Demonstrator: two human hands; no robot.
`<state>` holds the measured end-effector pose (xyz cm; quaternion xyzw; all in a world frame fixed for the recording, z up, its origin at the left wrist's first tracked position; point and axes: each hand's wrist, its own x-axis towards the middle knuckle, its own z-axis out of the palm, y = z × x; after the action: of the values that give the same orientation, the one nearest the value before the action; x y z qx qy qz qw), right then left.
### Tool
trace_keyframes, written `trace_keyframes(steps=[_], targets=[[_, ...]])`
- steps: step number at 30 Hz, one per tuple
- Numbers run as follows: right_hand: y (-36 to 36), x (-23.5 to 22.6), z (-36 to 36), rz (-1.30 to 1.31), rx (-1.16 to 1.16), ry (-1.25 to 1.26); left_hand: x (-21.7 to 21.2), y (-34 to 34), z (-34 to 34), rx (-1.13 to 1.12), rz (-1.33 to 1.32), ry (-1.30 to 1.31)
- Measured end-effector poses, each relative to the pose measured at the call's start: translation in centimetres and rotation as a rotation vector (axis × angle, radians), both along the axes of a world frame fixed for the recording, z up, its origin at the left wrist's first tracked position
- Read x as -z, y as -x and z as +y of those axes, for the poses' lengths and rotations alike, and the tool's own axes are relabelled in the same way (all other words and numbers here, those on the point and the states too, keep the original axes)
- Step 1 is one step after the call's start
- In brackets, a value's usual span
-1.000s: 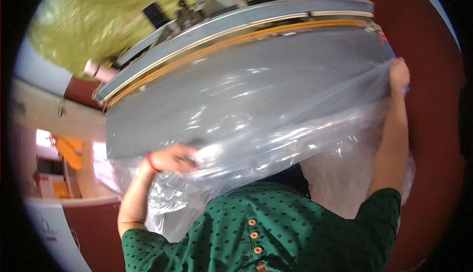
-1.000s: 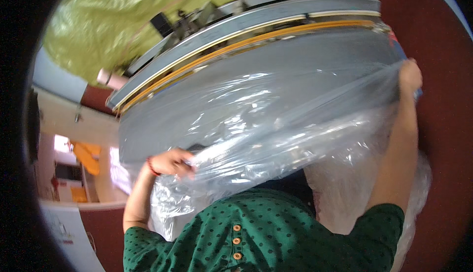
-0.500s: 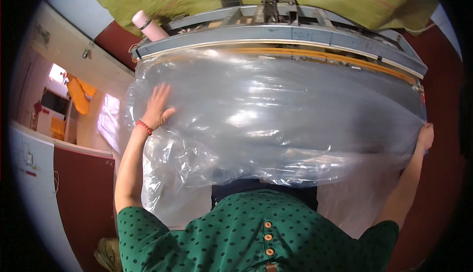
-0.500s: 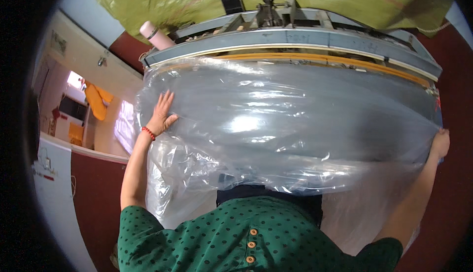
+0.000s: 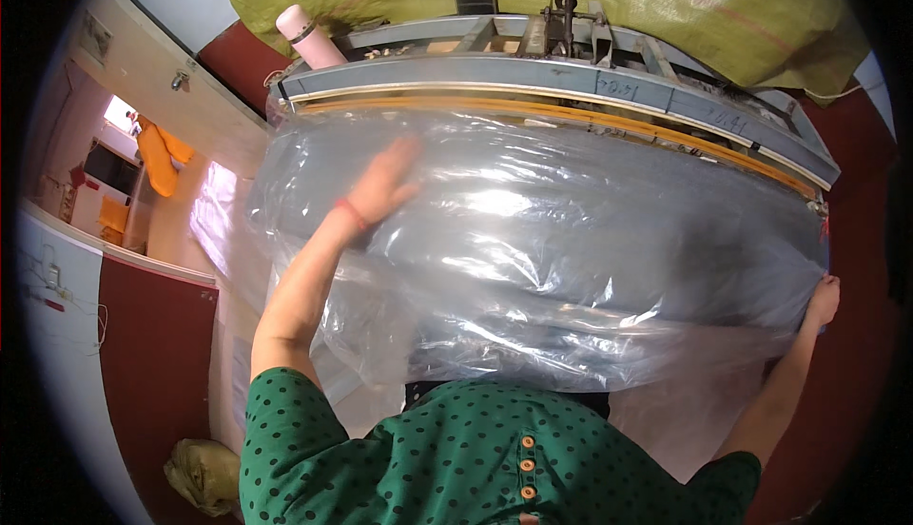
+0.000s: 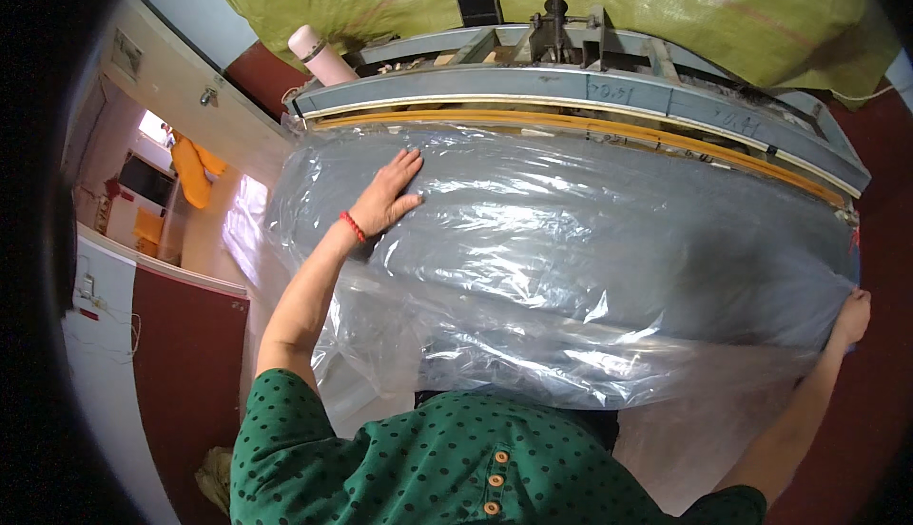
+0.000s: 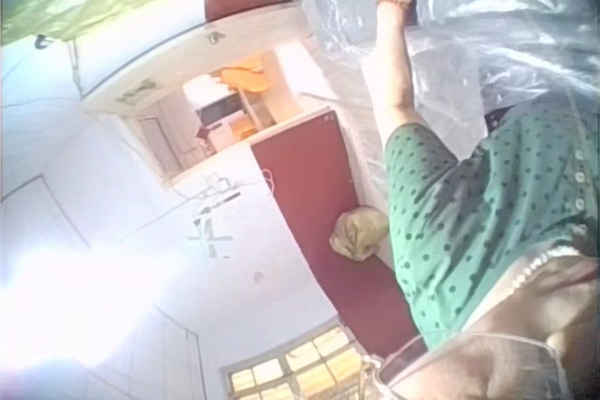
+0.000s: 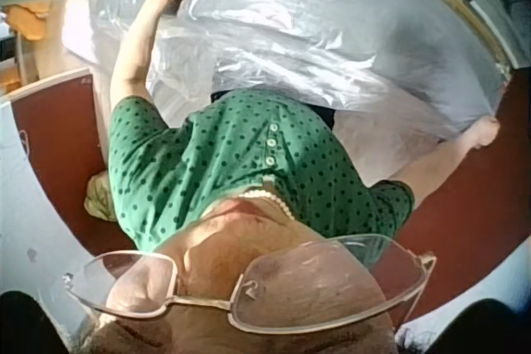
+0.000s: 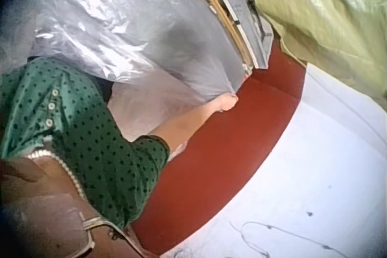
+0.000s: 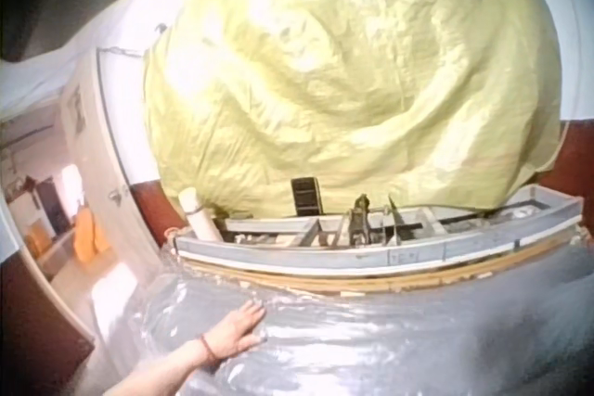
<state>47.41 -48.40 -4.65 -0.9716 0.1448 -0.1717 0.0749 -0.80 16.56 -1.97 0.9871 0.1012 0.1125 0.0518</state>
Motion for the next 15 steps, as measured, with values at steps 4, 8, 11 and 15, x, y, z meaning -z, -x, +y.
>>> trace_keyframes(steps=[4, 8, 11, 15], targets=[[-0.3, 0.3, -0.9, -0.007, 0.016, -0.032, 1.3, 2.7, -2.5, -0.082, -0.008, 0.018], [0.0, -0.2, -1.1, -0.004, -0.007, -0.090, 0.0, 2.7, -3.1, -0.131, -0.108, 0.020], [-1.8, 1.6, -4.7, -0.122, -0.091, -0.320, 0.1, 0.7, -1.9, -0.233, -0.172, 0.036], [-3.3, 3.3, -8.9, -0.389, -0.300, -1.101, 1.4, -2.1, 0.4, -0.427, -0.251, -0.099]])
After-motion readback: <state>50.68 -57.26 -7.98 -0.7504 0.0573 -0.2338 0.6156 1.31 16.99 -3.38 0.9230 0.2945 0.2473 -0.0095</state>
